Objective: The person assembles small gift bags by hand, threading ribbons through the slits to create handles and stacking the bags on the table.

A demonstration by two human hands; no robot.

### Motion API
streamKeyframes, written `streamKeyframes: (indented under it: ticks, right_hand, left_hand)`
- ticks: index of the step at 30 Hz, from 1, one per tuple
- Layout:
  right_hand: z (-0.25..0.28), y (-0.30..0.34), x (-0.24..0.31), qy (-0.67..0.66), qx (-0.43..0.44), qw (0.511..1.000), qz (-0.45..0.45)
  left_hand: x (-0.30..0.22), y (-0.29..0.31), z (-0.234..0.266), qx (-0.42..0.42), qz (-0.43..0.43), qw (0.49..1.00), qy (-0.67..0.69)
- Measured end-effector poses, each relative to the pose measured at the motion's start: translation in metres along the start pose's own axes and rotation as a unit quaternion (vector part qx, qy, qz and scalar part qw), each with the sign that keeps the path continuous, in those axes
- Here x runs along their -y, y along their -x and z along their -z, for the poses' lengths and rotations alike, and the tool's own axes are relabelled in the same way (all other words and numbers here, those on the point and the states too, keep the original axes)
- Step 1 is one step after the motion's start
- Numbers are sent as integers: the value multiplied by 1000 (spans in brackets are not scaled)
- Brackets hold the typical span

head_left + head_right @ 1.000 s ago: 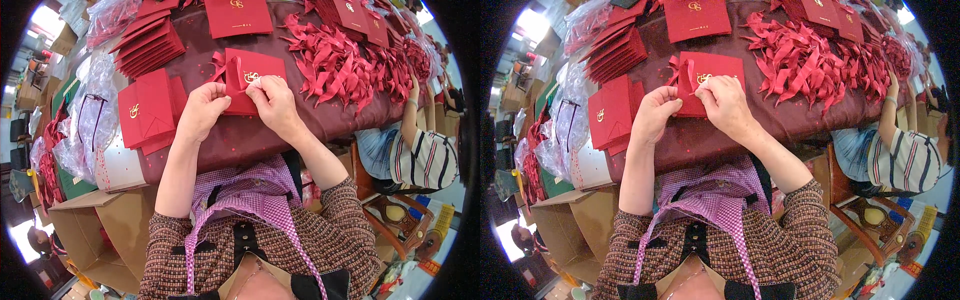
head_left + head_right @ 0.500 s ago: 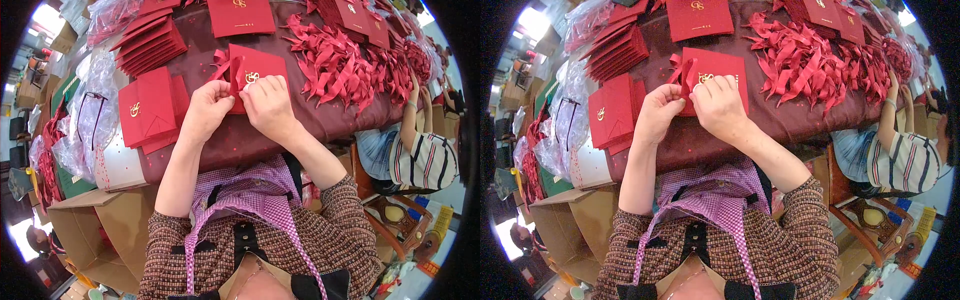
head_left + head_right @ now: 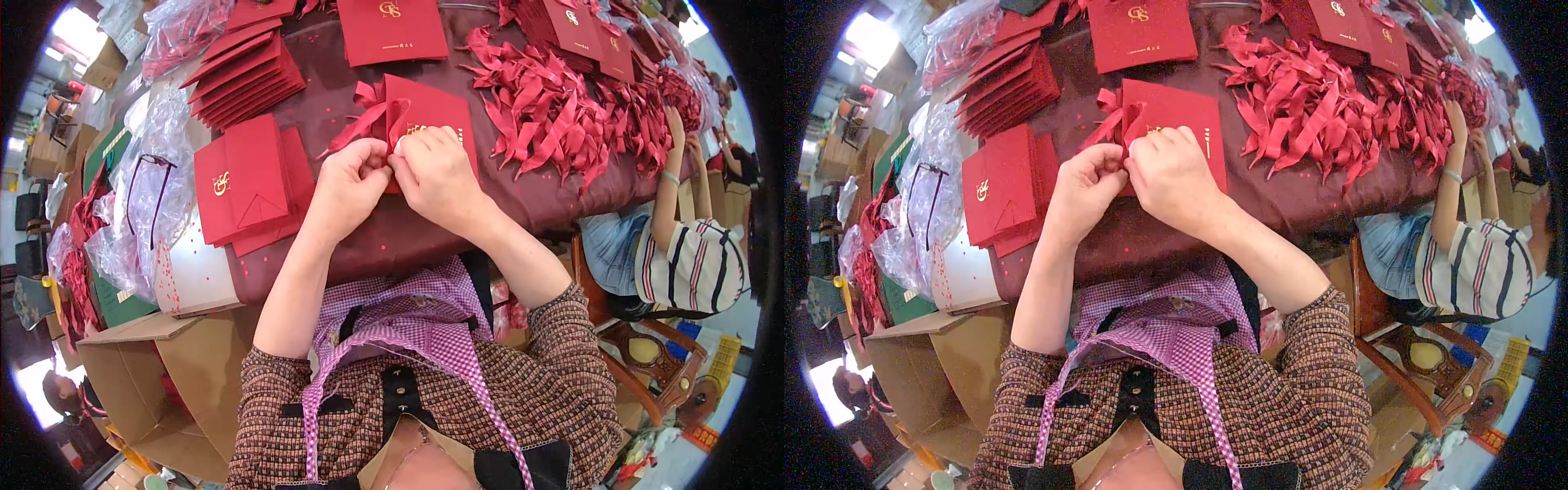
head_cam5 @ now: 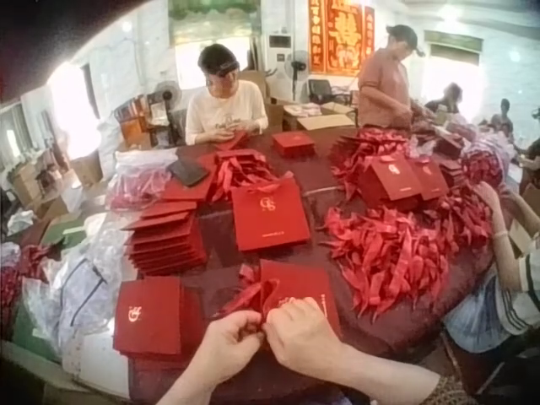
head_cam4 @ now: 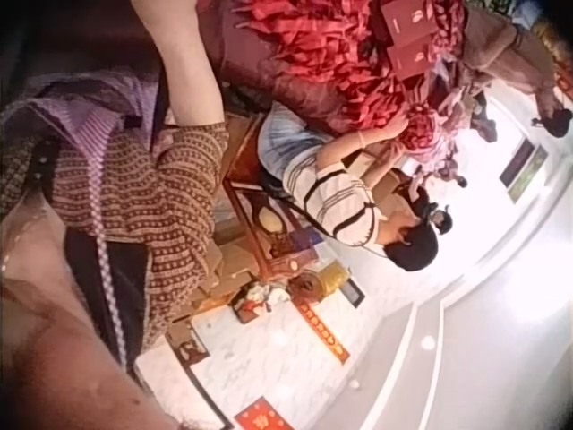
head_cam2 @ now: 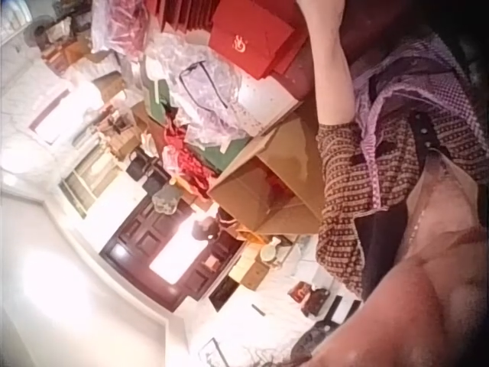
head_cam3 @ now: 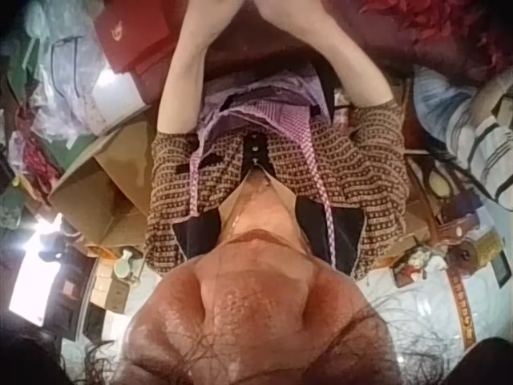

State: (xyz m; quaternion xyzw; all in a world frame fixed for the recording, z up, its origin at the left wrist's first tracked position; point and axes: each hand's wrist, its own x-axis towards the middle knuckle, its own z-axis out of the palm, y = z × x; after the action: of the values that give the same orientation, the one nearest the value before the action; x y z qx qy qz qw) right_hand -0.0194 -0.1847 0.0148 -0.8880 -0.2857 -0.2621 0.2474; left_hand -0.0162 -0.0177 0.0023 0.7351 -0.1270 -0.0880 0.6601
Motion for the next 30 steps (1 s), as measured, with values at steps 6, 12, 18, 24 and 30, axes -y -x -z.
streamKeyframes:
  ticks: [6, 12, 18, 24, 30]
  right_hand:
    - [23, -3, -8, -70, 15, 996, -44]
    - [29, -3, 4, -54, -20, 998, -15]
    - [50, -2, 11, -93, 58, 993, -40]
    - [98, -24, 12, -62, -36, 997, 31]
    - [102, -42, 9, -20, 94, 989, 116]
  left_hand:
    - [-12, 0, 1, 3, -23, 998, 63]
    - [-16, -8, 3, 18, -170, 983, -64]
    - [-23, -2, -4, -1, -215, 967, -134]
    - [-48, 10, -3, 2, -201, 948, -248]
    - [-68, 12, -13, 14, -233, 935, -267]
